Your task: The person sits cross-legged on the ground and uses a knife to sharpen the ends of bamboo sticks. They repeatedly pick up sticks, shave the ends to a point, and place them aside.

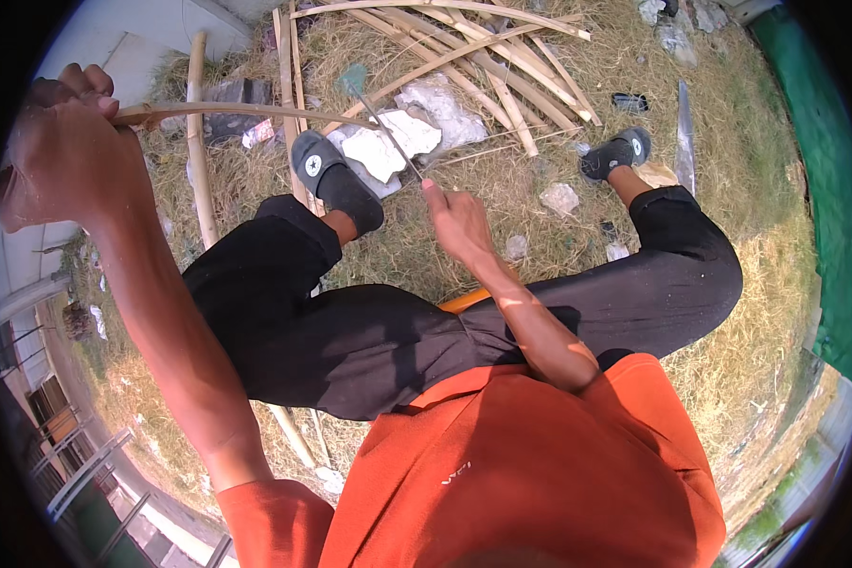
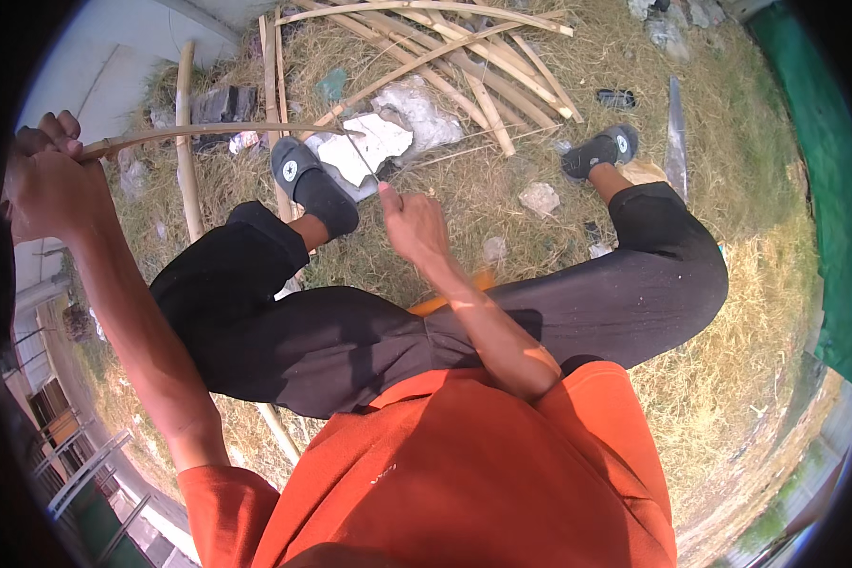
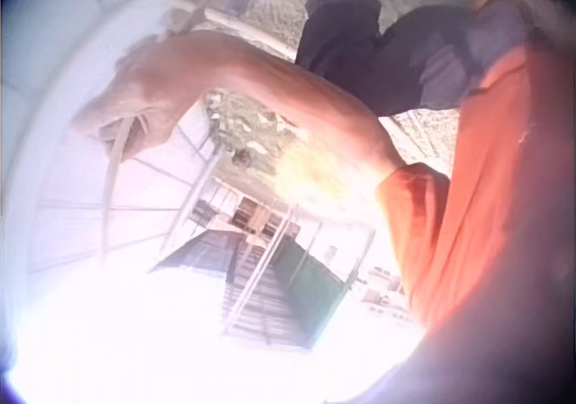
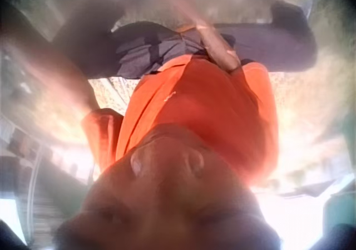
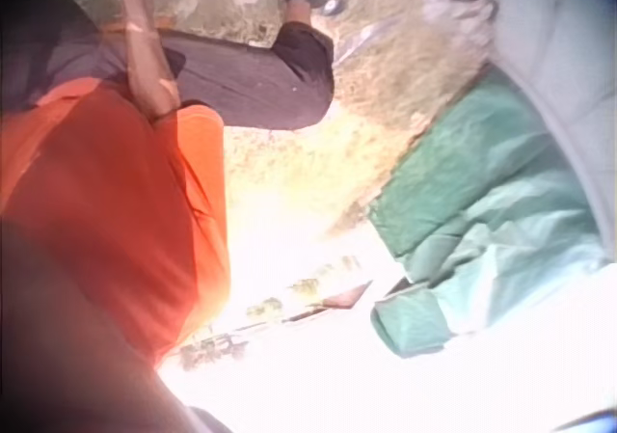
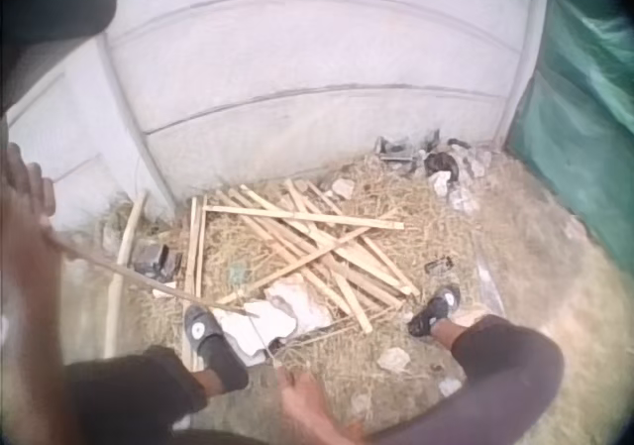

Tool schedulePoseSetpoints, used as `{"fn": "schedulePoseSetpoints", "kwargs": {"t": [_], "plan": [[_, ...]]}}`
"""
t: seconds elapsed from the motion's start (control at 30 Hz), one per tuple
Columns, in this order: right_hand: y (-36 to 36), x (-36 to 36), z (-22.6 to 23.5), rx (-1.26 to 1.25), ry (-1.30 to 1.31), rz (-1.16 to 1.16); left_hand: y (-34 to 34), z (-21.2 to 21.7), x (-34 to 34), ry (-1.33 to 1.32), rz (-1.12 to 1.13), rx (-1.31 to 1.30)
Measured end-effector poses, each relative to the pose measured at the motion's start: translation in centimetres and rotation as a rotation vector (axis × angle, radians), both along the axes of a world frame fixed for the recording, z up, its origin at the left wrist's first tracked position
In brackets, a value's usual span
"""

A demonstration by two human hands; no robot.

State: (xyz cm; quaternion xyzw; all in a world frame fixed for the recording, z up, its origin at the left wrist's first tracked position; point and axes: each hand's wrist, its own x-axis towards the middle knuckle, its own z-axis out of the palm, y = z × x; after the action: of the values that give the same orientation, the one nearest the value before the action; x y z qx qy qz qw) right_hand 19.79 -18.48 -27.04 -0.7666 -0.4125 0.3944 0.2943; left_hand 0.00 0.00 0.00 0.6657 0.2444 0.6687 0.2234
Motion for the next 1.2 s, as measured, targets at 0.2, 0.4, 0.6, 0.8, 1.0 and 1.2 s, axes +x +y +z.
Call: {"fn": "schedulePoseSetpoints", "kwargs": {"t": [0.2,0.4,0.6,0.8,1.0,1.2], "plan": [[-0.7,-1.0,1.4,0.295,0.168,-0.038,-1.7,0.4,1.2,-0.059,0.031,-0.024],[-1.3,1.1,-4.0,-0.199,0.012,-0.030,-3.4,-0.2,4.2,-0.122,0.158,-0.103],[-0.5,-1.0,2.5,0.473,0.290,-0.137,-3.7,0.9,2.7,-0.085,0.167,-0.063],[0.3,-0.4,-4.6,-0.120,0.048,-0.022,-3.4,0.3,4.0,-0.176,0.151,-0.099],[0.5,-1.1,3.9,0.395,0.261,0.011,-3.9,0.2,2.3,-0.177,0.163,-0.145],[-1.3,0.2,-9.3,-0.210,-0.035,-0.149,-3.8,0.0,3.7,-0.163,0.123,-0.071]]}}
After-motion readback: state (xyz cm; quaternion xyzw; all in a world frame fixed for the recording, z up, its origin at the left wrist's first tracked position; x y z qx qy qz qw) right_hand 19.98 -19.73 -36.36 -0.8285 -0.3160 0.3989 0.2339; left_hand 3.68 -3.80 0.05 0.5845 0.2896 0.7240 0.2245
